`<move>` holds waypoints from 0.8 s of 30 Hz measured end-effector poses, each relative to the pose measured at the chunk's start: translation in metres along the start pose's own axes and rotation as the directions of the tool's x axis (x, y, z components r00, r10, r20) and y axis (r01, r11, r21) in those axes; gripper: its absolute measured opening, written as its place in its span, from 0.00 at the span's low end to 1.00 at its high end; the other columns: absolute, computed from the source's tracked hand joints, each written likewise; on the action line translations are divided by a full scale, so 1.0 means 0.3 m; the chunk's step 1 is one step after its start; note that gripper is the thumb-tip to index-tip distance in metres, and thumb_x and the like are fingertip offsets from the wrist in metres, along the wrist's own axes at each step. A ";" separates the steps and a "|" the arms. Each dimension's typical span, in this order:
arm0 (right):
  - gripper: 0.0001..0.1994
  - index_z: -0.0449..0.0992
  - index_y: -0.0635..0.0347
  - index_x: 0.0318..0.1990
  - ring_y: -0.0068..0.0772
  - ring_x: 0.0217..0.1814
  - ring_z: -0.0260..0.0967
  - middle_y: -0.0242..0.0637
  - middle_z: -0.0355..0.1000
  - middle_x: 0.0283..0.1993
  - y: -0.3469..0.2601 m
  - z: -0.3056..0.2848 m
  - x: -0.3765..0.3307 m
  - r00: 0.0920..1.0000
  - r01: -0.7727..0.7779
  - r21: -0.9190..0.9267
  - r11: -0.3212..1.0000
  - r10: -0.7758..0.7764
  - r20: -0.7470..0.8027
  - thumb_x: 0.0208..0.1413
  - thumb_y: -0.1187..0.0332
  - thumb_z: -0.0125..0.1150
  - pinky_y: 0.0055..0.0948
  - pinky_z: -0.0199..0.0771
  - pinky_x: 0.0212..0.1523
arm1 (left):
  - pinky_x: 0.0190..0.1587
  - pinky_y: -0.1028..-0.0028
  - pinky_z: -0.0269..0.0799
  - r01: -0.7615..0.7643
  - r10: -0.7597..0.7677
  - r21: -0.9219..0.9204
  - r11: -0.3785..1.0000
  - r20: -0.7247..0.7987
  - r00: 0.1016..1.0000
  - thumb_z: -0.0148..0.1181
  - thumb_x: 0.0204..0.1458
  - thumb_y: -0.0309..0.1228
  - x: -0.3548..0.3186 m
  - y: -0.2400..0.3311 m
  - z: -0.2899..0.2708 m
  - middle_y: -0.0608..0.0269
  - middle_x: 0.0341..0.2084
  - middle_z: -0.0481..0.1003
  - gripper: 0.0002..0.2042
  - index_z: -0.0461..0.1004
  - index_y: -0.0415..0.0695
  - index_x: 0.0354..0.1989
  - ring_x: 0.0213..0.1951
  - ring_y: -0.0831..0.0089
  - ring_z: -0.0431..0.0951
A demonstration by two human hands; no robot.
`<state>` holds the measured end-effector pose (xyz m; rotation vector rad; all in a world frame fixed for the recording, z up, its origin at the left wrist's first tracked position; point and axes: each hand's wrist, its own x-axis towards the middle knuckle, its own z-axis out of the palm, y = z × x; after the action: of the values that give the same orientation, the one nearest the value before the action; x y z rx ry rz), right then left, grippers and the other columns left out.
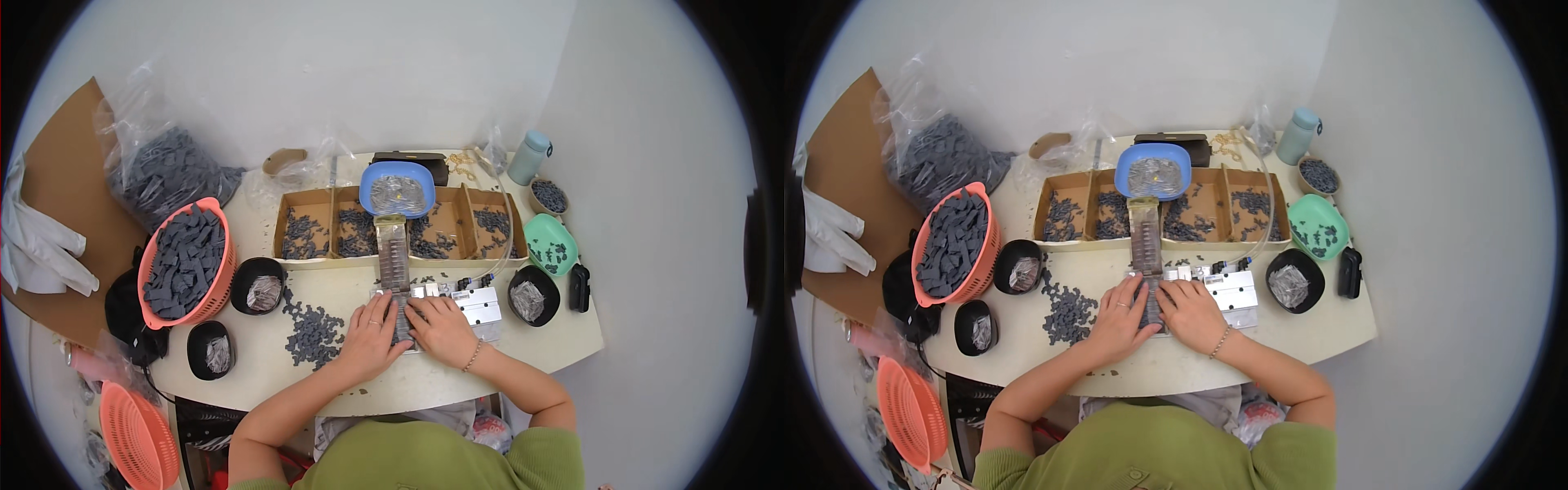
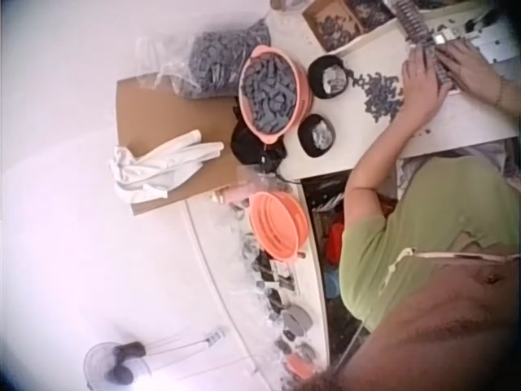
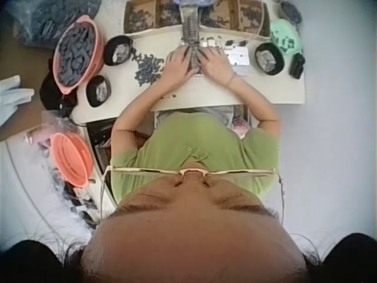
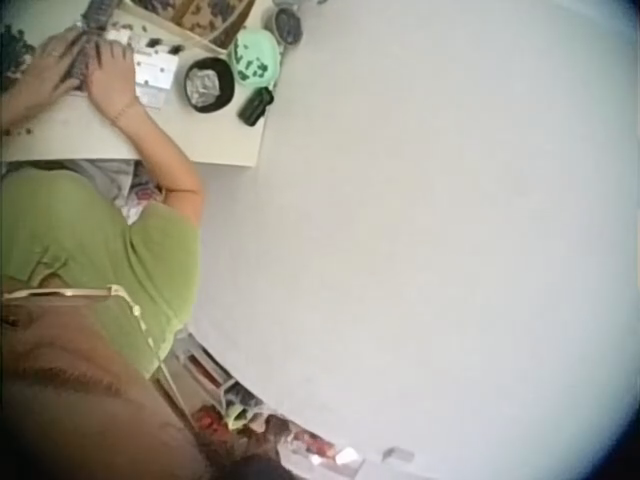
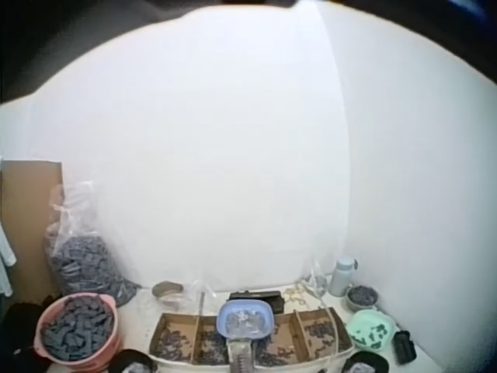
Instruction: Sorting small plastic and metal components into bins and onto a slider tool for preparation.
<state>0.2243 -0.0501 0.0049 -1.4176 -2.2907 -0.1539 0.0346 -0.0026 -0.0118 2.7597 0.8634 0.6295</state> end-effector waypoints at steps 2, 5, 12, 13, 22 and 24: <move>0.21 0.73 0.64 0.48 0.38 0.51 0.64 0.39 0.68 0.51 0.006 -0.002 0.002 1.000 -0.013 -0.009 1.000 0.013 -0.021 0.44 0.68 0.62 0.36 0.62 0.53 | 0.60 0.54 0.52 0.040 -0.041 -0.048 0.998 -0.030 0.999 0.61 0.49 0.42 0.009 0.004 -0.007 0.42 0.59 0.57 0.32 0.61 0.31 0.57 0.63 0.51 0.54; 0.19 0.73 0.65 0.46 0.38 0.51 0.65 0.41 0.68 0.50 0.009 -0.010 0.013 0.999 -0.008 -0.016 1.000 0.007 -0.038 0.45 0.68 0.59 0.36 0.62 0.52 | 0.59 0.54 0.52 0.049 -0.052 -0.060 0.997 -0.042 0.998 0.60 0.49 0.42 0.013 -0.014 -0.028 0.43 0.60 0.56 0.30 0.63 0.33 0.56 0.62 0.50 0.55; 0.19 0.73 0.63 0.47 0.38 0.49 0.65 0.41 0.68 0.48 0.025 0.014 0.034 1.000 0.006 -0.066 0.998 -0.007 -0.009 0.44 0.72 0.56 0.36 0.62 0.52 | 0.61 0.54 0.53 -0.051 0.051 0.016 0.999 0.006 0.999 0.60 0.49 0.43 0.023 -0.026 -0.033 0.44 0.61 0.56 0.28 0.67 0.37 0.55 0.63 0.51 0.56; 0.19 0.73 0.63 0.47 0.38 0.49 0.65 0.41 0.68 0.48 0.028 0.016 0.038 1.000 0.007 -0.066 0.998 -0.008 -0.009 0.44 0.72 0.56 0.36 0.62 0.52 | 0.62 0.54 0.53 -0.049 0.048 0.024 0.999 0.033 0.998 0.60 0.49 0.44 0.018 -0.024 -0.031 0.43 0.61 0.56 0.29 0.67 0.37 0.55 0.63 0.52 0.56; 0.21 0.74 0.63 0.48 0.38 0.50 0.64 0.41 0.67 0.48 0.009 -0.007 0.031 0.999 0.013 -0.061 0.998 -0.011 0.030 0.41 0.71 0.57 0.36 0.61 0.53 | 0.61 0.51 0.53 -0.018 0.018 -0.005 1.000 0.075 0.997 0.60 0.49 0.45 -0.044 0.040 -0.030 0.42 0.62 0.55 0.32 0.64 0.34 0.56 0.63 0.48 0.56; 0.21 0.74 0.64 0.47 0.39 0.50 0.63 0.41 0.67 0.47 0.014 -0.010 0.046 0.999 0.003 -0.025 1.000 -0.002 0.039 0.41 0.71 0.57 0.37 0.61 0.53 | 0.61 0.51 0.53 -0.011 0.011 -0.006 1.000 0.081 0.997 0.60 0.49 0.45 -0.042 0.043 -0.034 0.42 0.61 0.55 0.32 0.63 0.34 0.57 0.63 0.48 0.56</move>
<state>0.2235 -0.0377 0.0129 -1.4423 -2.3297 -0.1570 0.0272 -0.0198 -0.0032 2.7653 0.8287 0.5173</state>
